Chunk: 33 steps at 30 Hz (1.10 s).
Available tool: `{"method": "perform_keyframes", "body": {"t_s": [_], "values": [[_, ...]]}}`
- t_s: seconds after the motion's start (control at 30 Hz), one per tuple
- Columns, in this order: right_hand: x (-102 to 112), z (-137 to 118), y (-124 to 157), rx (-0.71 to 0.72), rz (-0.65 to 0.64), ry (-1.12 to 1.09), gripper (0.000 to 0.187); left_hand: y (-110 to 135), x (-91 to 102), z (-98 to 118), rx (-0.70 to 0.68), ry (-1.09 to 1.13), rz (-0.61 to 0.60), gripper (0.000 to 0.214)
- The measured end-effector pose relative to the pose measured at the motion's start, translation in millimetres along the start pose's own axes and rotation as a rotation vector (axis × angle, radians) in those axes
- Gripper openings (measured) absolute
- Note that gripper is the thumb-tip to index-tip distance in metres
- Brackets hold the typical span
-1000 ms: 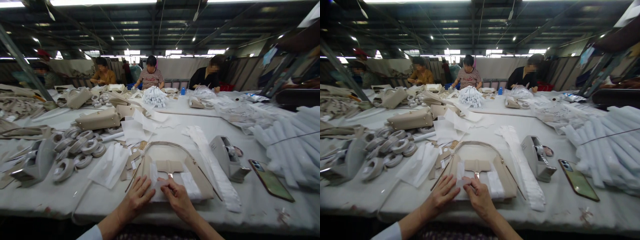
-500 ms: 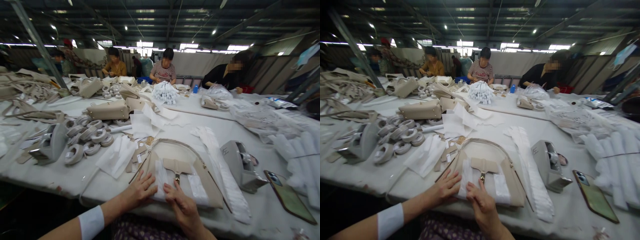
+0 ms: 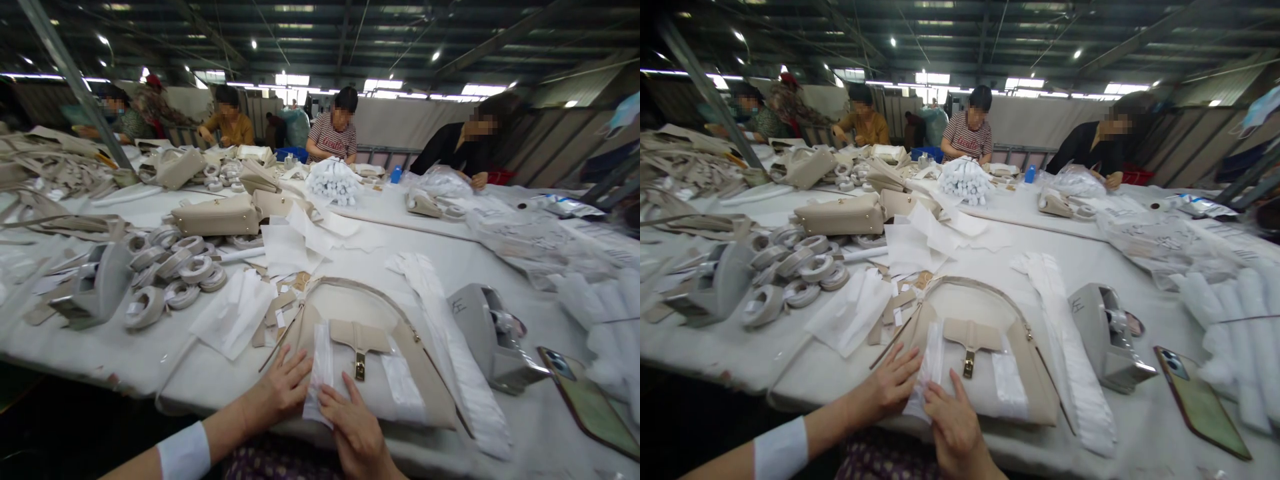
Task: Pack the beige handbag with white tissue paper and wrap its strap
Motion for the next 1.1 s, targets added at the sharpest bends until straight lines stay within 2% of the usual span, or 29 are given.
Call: {"method": "perform_keyframes", "body": {"t_s": [0.17, 0.33, 0.43, 0.53, 0.63, 0.73, 0.87, 1.1], "values": [[0, 6, 5, -0.097, 0.034, -0.042, 0.028, -3, 5.1, -3, 0.044, 0.064, -0.048, 0.024], [-5, 7, 10, 0.021, -0.039, 0.05, 0.028, -6, 10.0, -7, 0.029, 0.071, -0.136, 0.045], [-5, 2, 8, 0.1, -0.076, 0.156, 0.029, -6, 8.2, -7, -0.024, 0.035, -0.155, 0.04], [1, -4, -3, 0.068, -0.177, 0.144, 0.021, -4, 6.6, -6, -0.046, 0.025, -0.124, 0.034], [10, -4, -19, -0.055, -0.193, 0.12, 0.025, -2, 6.2, -4, -0.036, -0.002, -0.111, 0.033], [9, 6, -27, -0.15, -0.198, 0.28, 0.031, 0, 4.9, -2, -0.017, -0.023, -0.129, 0.035], [-4, 18, -20, -0.093, -0.305, 0.46, 0.042, -1, 3.6, -1, -0.023, -0.019, -0.148, 0.038], [-6, 19, -13, -0.039, -0.304, 0.535, 0.051, -15, 23.3, -10, -0.041, -0.131, -0.221, 0.041]]}}
Point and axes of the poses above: each hand's wrist, its own y-axis away from the middle knuckle, its own x-axis out of the back of the hand, z = x × y, the point moved 2 cm from there along -y, towards the middle knuckle, and after that the axes turned 14 degrees about -y, right-handed, at the moved point
